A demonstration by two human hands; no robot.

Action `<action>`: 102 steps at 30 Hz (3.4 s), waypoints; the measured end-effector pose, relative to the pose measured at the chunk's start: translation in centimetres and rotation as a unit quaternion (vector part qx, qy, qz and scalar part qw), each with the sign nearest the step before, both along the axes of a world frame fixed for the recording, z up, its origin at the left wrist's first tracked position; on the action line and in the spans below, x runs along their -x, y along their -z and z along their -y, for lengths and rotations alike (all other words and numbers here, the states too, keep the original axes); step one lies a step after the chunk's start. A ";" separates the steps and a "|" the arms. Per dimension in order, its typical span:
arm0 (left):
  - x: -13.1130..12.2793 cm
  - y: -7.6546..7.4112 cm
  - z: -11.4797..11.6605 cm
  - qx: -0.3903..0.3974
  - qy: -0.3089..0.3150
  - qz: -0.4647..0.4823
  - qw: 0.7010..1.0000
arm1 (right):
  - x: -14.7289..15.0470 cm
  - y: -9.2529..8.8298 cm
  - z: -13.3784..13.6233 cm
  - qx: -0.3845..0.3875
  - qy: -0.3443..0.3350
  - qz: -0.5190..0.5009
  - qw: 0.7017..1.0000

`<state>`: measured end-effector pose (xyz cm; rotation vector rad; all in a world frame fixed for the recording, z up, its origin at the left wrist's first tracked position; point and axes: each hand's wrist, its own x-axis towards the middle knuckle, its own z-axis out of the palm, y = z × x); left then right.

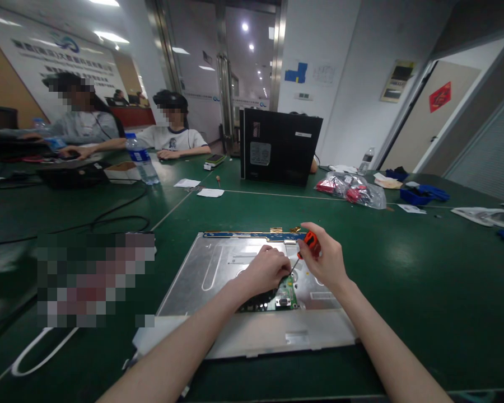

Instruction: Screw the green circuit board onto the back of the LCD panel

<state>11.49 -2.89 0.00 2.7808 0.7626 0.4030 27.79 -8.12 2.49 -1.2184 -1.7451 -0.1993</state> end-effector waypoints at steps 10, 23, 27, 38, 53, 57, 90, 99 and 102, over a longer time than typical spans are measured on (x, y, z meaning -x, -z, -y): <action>-0.1 0.1 -0.1 -0.001 -0.004 -0.005 1.000 | 0.4 -2.9 0.1 0.026 0.122 0.167 0.978; -0.1 0.0 0.0 -0.002 -0.010 -0.013 1.000 | 1.3 -8.6 -1.0 0.269 0.076 0.323 0.904; -0.2 -0.1 0.1 0.004 -0.010 -0.015 1.000 | 2.2 -8.3 -1.2 0.238 0.146 0.340 0.898; 0.0 -0.2 0.2 -0.005 -0.011 -0.005 1.000 | 0.7 -8.7 -1.4 0.262 0.058 0.342 0.901; 0.0 -0.2 0.2 0.005 -0.010 0.001 1.000 | 0.4 -9.1 -1.2 0.272 0.005 0.333 0.903; 0.0 -0.2 0.2 0.007 -0.011 0.002 1.000 | 0.8 -8.8 -1.4 0.274 0.055 0.309 0.909; -0.1 -0.3 0.2 0.003 -0.015 -0.020 1.000 | 0.7 -9.9 -1.0 0.359 0.062 0.328 0.872; 0.0 -0.1 0.2 -0.005 -0.012 -0.014 1.000 | 0.4 -9.8 -0.6 0.330 0.028 0.339 0.880; 0.0 -0.1 0.2 -0.003 -0.010 -0.013 1.000 | 0.7 -9.8 -0.8 0.339 0.067 0.338 0.875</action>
